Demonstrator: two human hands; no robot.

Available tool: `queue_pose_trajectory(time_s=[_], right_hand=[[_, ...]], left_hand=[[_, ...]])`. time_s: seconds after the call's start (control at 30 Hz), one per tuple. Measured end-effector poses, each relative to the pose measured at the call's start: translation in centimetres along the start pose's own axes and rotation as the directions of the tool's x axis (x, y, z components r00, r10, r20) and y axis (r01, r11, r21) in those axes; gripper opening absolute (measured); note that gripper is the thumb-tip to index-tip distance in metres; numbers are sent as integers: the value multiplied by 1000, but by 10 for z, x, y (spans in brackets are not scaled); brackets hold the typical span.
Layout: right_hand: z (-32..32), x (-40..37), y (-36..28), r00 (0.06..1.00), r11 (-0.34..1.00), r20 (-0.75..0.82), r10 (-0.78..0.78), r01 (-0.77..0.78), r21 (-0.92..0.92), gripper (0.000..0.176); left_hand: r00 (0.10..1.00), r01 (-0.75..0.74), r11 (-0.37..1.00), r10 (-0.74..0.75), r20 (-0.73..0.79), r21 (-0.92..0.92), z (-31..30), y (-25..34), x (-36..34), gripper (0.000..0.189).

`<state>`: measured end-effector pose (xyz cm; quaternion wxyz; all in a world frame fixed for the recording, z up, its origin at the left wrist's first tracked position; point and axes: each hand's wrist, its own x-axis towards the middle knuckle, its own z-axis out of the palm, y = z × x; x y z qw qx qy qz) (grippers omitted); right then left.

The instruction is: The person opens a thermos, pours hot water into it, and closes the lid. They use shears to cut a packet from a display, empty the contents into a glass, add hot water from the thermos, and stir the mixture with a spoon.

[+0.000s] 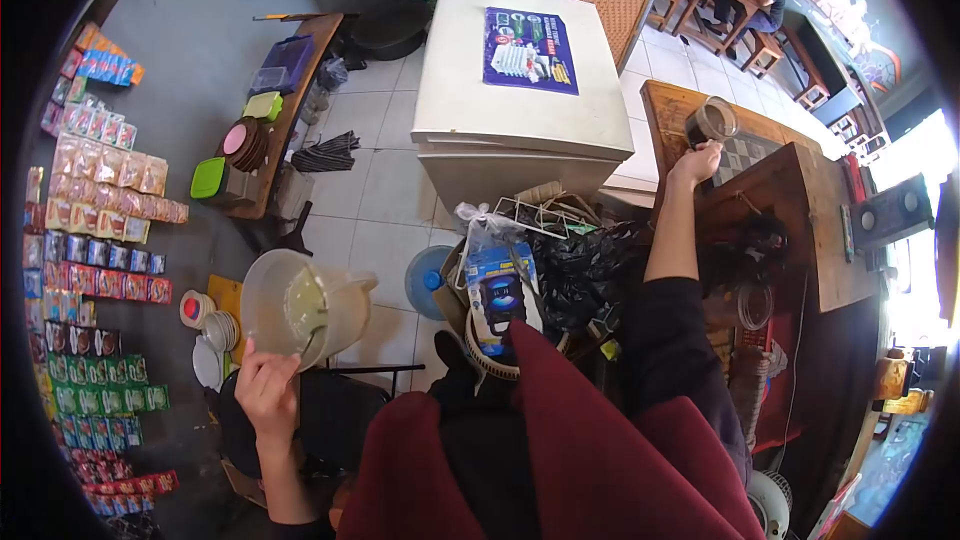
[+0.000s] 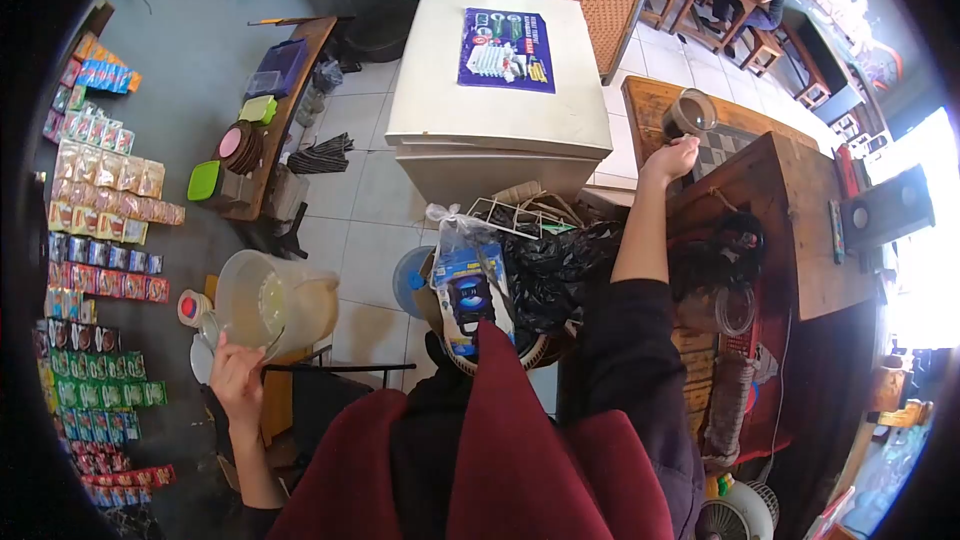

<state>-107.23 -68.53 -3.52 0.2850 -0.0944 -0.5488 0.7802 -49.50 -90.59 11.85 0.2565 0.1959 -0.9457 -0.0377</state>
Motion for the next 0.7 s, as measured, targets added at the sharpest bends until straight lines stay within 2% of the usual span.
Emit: queue_pose_trajectory(time_s=[0.03,0.1,0.17,0.23,0.27,0.3,0.37,0.43,0.5,0.53,0.63,0.67,0.7], right_hand=[[2,14,6,1000,1000,-4,-3,3,-6,34],[2,40,15,957,940,-137,-254,211,-268,39],[3,64,25,945,916,-185,-270,193,-350,40],[10,78,26,908,969,-383,-171,84,-234,40],[8,82,25,886,912,-412,-213,28,-410,40],[7,86,21,886,910,-411,-215,29,-412,40],[7,92,15,835,857,-526,-162,-145,-494,42],[3,102,23,826,862,-540,-158,-152,-484,43],[3,104,23,752,811,-636,-171,-260,-524,48],[4,102,19,749,810,-654,-107,-316,-495,44],[4,99,14,752,784,-654,-81,-357,-508,46],[2,104,18,757,833,-653,-11,-354,-424,47],[2,100,17,754,833,-656,-22,-348,-429,47]], left_hand=[[1000,28,999,-28,13,20,0,-2,0,24],[999,43,999,-43,30,20,-3,-2,1,27],[996,84,996,-85,32,44,-3,-5,3,27],[995,83,996,-85,43,41,-2,-10,7,27],[995,85,995,-87,47,51,-2,-11,7,27],[995,89,994,-92,50,62,-2,-12,7,27],[995,95,993,-97,36,69,-1,-14,8,26],[995,98,992,-100,19,80,0,-16,11,25],[990,139,988,-140,11,67,-1,-17,13,24],[990,143,987,-144,10,68,-1,-18,14,24],[988,152,987,-152,-7,56,-2,-24,13,23],[991,131,990,-131,1,44,-2,-29,12,23],[994,105,994,-105,12,22,-1,-41,10,23]])
